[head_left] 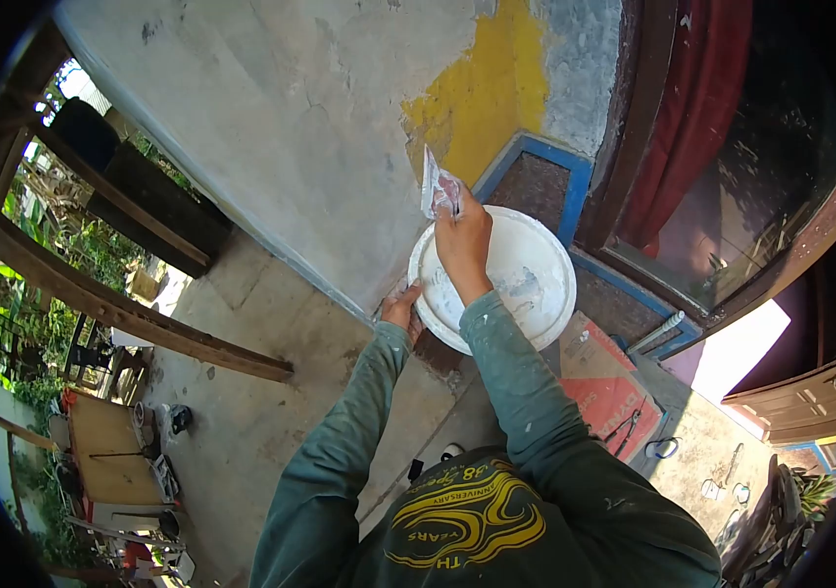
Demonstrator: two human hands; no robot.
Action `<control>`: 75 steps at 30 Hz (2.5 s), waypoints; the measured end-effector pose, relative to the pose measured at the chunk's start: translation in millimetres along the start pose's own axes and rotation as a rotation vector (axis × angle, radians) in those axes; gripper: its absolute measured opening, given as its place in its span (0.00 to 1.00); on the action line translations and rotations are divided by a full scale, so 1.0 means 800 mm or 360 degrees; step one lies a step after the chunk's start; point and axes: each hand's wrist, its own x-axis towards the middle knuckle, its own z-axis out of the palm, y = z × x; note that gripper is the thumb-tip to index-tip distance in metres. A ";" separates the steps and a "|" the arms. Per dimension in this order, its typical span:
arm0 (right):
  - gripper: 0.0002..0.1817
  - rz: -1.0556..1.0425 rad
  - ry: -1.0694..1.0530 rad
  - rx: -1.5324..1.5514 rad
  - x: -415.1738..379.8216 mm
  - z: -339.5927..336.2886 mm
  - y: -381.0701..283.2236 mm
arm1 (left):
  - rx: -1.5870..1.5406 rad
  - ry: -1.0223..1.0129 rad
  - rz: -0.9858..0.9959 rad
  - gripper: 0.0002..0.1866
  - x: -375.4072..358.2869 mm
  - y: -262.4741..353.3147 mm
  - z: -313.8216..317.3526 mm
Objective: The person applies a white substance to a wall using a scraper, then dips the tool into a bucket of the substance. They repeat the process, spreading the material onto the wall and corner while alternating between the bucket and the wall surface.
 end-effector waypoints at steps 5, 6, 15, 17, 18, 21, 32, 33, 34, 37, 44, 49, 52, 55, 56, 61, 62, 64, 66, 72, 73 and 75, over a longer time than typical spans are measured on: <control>0.21 0.0013 -0.0013 -0.0023 0.013 0.025 0.028 | -0.0032 0.0125 -0.0004 0.18 -0.009 -0.006 0.001; 0.21 -0.0011 -0.0050 -0.0004 0.007 0.030 0.029 | 0.0050 0.0165 -0.0033 0.20 -0.009 -0.006 -0.003; 0.20 -0.0025 -0.0282 0.0288 -0.075 0.013 0.016 | 0.0066 0.0173 -0.0084 0.17 -0.020 -0.045 -0.009; 0.20 0.0033 -0.0114 0.0222 -0.038 0.001 0.008 | -0.0143 0.0034 -0.0066 0.20 -0.012 -0.061 -0.017; 0.20 -0.0024 -0.0084 0.0138 -0.022 0.004 0.017 | -0.0101 0.0034 -0.0104 0.20 -0.013 -0.065 -0.017; 0.19 -0.0077 -0.0123 -0.0039 -0.036 0.015 0.020 | -0.0039 0.0028 -0.0154 0.18 -0.016 -0.085 -0.019; 0.18 0.0094 -0.0144 0.0113 -0.124 0.020 0.022 | 0.0788 0.0387 -0.0361 0.21 -0.040 -0.075 -0.005; 0.18 0.0097 -0.0136 0.0113 -0.128 0.028 0.025 | 0.0876 0.0404 -0.0400 0.22 -0.044 -0.070 0.000; 0.19 -0.0027 -0.0130 0.0067 -0.135 0.046 0.031 | 0.0965 0.0420 -0.0441 0.22 -0.048 -0.065 0.004; 0.23 -0.0161 -0.0231 0.0095 -0.181 0.083 0.003 | 0.1231 0.0474 -0.0573 0.22 -0.056 -0.060 0.010; 0.19 0.0000 -0.0352 0.0209 -0.213 0.018 -0.009 | 0.0364 0.0333 0.0060 0.20 -0.001 -0.183 -0.109; 0.15 0.0672 -0.0108 0.0427 -0.162 0.024 0.039 | 0.0143 0.0347 0.0103 0.17 -0.027 -0.164 -0.066; 0.14 0.0765 -0.0130 0.0576 -0.148 0.058 0.115 | 0.0201 0.0232 0.0202 0.19 -0.022 -0.163 -0.076; 0.14 0.1196 -0.0220 0.1033 -0.136 0.056 0.092 | 0.0636 0.0366 -0.0054 0.26 -0.013 -0.177 -0.108; 0.14 0.1191 -0.0250 0.1059 -0.131 0.054 0.083 | 0.0724 0.0601 -0.0252 0.31 -0.032 -0.153 -0.081; 0.14 0.1061 -0.0224 0.1171 -0.100 0.063 0.052 | 0.0298 0.0302 -0.0124 0.27 -0.043 -0.125 -0.058; 0.14 0.0986 -0.0232 0.1203 -0.090 0.059 0.038 | 0.0202 0.0264 -0.0128 0.26 -0.051 -0.112 -0.047; 0.14 0.0913 -0.0236 0.1182 -0.062 0.056 0.014 | 0.0152 0.0155 -0.0116 0.25 -0.043 -0.108 -0.050; 0.14 0.0831 -0.0224 0.1169 -0.032 0.053 -0.008 | 0.0124 0.0012 -0.0128 0.24 -0.038 -0.102 -0.050; 0.12 0.0564 -0.0210 0.0978 0.054 0.043 -0.093 | 0.0081 -0.0052 -0.0148 0.21 -0.034 -0.093 -0.034; 0.11 0.0527 -0.0229 0.0983 0.069 0.043 -0.108 | 0.0079 -0.0066 -0.0141 0.21 -0.038 -0.089 -0.030; 0.10 0.0478 -0.0237 0.0986 0.094 0.040 -0.142 | 0.0026 -0.0125 -0.0138 0.21 -0.045 -0.084 -0.023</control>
